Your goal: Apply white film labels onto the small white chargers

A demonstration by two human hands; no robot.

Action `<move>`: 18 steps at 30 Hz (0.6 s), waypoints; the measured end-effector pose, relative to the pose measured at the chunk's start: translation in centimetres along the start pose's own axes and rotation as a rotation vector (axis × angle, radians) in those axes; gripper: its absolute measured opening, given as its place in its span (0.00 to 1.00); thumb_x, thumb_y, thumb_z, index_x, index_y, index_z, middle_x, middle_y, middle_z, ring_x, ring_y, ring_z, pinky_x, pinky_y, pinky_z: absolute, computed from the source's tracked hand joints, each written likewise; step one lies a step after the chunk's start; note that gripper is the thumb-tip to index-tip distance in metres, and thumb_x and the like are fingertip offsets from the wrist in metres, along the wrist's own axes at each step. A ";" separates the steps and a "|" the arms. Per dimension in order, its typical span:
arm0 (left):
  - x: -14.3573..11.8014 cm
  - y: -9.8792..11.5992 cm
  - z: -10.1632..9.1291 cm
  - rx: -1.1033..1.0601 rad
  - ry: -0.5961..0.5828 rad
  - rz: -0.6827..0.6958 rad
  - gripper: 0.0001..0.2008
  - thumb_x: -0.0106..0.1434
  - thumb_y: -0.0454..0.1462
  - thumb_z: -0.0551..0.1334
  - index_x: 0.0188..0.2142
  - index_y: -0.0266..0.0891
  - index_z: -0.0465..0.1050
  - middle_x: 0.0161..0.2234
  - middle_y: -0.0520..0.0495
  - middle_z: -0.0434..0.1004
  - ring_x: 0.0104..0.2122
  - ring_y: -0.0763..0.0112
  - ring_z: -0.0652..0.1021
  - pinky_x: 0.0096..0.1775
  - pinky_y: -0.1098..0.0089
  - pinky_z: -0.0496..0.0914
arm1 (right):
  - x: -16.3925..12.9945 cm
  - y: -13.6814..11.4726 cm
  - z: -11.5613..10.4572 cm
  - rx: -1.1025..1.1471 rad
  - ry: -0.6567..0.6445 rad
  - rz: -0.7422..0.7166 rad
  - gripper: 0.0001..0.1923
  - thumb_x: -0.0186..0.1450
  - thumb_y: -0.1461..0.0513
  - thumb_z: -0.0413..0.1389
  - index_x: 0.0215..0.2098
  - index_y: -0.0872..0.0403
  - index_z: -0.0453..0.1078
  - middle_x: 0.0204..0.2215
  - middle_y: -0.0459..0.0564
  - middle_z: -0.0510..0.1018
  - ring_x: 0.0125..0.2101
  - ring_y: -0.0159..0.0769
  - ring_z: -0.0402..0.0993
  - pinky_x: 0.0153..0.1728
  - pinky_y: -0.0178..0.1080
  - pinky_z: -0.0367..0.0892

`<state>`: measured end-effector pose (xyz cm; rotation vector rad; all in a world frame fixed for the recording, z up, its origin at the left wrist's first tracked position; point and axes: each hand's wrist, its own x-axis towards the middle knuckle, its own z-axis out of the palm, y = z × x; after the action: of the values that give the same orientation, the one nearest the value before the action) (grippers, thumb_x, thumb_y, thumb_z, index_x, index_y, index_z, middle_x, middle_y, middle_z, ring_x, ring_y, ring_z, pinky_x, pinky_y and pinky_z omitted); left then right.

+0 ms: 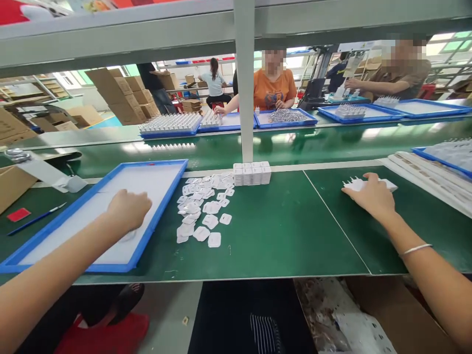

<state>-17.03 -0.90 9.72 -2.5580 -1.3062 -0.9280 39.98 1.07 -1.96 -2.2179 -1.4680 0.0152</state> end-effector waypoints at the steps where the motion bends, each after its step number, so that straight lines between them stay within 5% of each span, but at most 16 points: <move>1: 1.1 -0.4 0.8 0.083 -0.040 0.018 0.36 0.73 0.55 0.38 0.19 0.35 0.64 0.24 0.51 0.68 0.32 0.69 0.80 0.43 0.62 0.72 | -0.3 -0.8 -0.1 0.039 -0.006 -0.022 0.28 0.63 0.44 0.54 0.53 0.52 0.61 0.46 0.71 0.72 0.43 0.59 0.72 0.35 0.48 0.61; 3: 2.8 0.4 2.8 0.275 -0.145 0.078 0.32 0.71 0.55 0.46 0.24 0.34 0.70 0.32 0.45 0.76 0.32 0.63 0.81 0.42 0.58 0.71 | -1.0 -3.3 0.2 0.116 -0.032 -0.058 0.32 0.60 0.44 0.58 0.55 0.53 0.60 0.46 0.70 0.73 0.45 0.59 0.73 0.36 0.47 0.62; 5: 3.9 3.1 5.5 0.295 -0.209 0.137 0.21 0.65 0.52 0.61 0.41 0.34 0.75 0.48 0.39 0.78 0.39 0.56 0.82 0.41 0.58 0.73 | -2.1 -7.2 0.7 0.173 -0.108 -0.100 0.39 0.55 0.45 0.63 0.57 0.54 0.59 0.45 0.66 0.76 0.43 0.58 0.74 0.39 0.47 0.64; 9: 4.1 9.9 12.1 0.262 -0.209 0.288 0.30 0.59 0.43 0.69 0.57 0.29 0.67 0.61 0.32 0.69 0.58 0.45 0.73 0.55 0.52 0.69 | -5.1 -16.0 1.7 0.366 -0.456 -0.290 0.48 0.52 0.47 0.66 0.64 0.52 0.54 0.45 0.59 0.77 0.41 0.50 0.76 0.43 0.45 0.68; 11: 3.9 11.4 14.8 0.250 -0.210 0.314 0.31 0.61 0.42 0.67 0.59 0.28 0.64 0.63 0.31 0.66 0.62 0.45 0.69 0.59 0.51 0.66 | -6.6 -19.3 2.2 0.474 -0.558 -0.370 0.48 0.53 0.53 0.66 0.67 0.54 0.52 0.44 0.56 0.77 0.40 0.48 0.76 0.42 0.45 0.69; 15: 3.9 9.7 17.9 0.132 -0.258 0.294 0.21 0.64 0.34 0.61 0.55 0.29 0.67 0.59 0.31 0.71 0.56 0.49 0.75 0.53 0.55 0.71 | -7.8 -21.5 4.0 0.609 -0.595 -0.437 0.49 0.54 0.62 0.62 0.70 0.54 0.47 0.43 0.54 0.75 0.42 0.45 0.74 0.44 0.44 0.70; 18: 3.7 7.5 18.8 0.041 -0.256 0.238 0.16 0.64 0.32 0.58 0.52 0.31 0.68 0.55 0.33 0.73 0.47 0.55 0.80 0.44 0.60 0.76 | -7.6 -20.7 5.0 0.795 -0.734 -0.321 0.50 0.53 0.58 0.67 0.69 0.53 0.50 0.43 0.52 0.73 0.42 0.43 0.74 0.46 0.45 0.72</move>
<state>-0.88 4.02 -2.09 -2.7914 -1.0267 -0.5403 17.54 2.83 -0.11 -1.3423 -1.7257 1.1875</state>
